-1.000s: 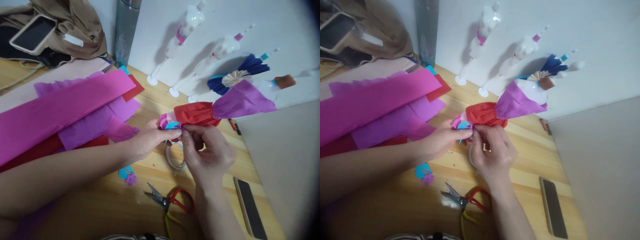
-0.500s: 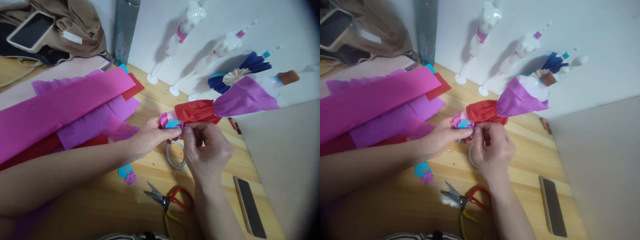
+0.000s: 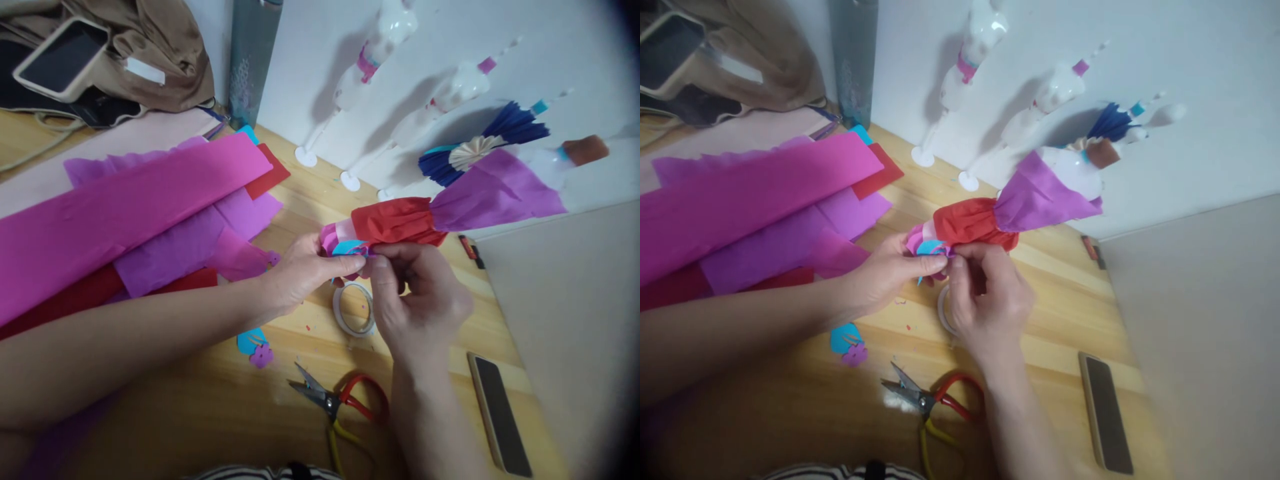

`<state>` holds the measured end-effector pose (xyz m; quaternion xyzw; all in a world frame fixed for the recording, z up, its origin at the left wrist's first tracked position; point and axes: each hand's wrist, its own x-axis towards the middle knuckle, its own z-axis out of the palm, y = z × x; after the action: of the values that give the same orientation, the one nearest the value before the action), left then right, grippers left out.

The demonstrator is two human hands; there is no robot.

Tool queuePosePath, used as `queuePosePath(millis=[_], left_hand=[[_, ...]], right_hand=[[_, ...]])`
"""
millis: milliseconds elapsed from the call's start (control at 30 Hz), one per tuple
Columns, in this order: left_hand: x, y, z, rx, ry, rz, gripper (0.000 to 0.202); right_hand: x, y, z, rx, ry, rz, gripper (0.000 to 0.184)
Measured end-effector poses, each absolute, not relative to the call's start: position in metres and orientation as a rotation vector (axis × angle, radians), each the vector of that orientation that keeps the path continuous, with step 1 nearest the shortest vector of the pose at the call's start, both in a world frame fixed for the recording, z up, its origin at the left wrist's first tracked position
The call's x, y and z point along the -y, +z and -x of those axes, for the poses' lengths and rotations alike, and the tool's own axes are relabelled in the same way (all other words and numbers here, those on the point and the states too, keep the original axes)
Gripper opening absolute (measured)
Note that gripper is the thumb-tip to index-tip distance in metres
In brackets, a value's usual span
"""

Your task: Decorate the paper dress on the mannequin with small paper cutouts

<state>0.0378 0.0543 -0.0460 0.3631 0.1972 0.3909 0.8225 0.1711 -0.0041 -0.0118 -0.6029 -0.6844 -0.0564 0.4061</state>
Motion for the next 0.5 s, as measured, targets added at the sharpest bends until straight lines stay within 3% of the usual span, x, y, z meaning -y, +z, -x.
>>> queuePosePath(millis=[200,500], left_hand=[[-0.0545,-0.0468,-0.0385,-0.429,0.844,-0.767,0.015],[-0.0557,-0.0458,-0.0386,-0.416,0.837,-0.749,0.025]], right_hand=[[0.0073,-0.0041,-0.1715,1.855,-0.221,1.392,0.022],[-0.0002,-0.0081,-0.1768,1.926,-0.404,1.404,0.013]])
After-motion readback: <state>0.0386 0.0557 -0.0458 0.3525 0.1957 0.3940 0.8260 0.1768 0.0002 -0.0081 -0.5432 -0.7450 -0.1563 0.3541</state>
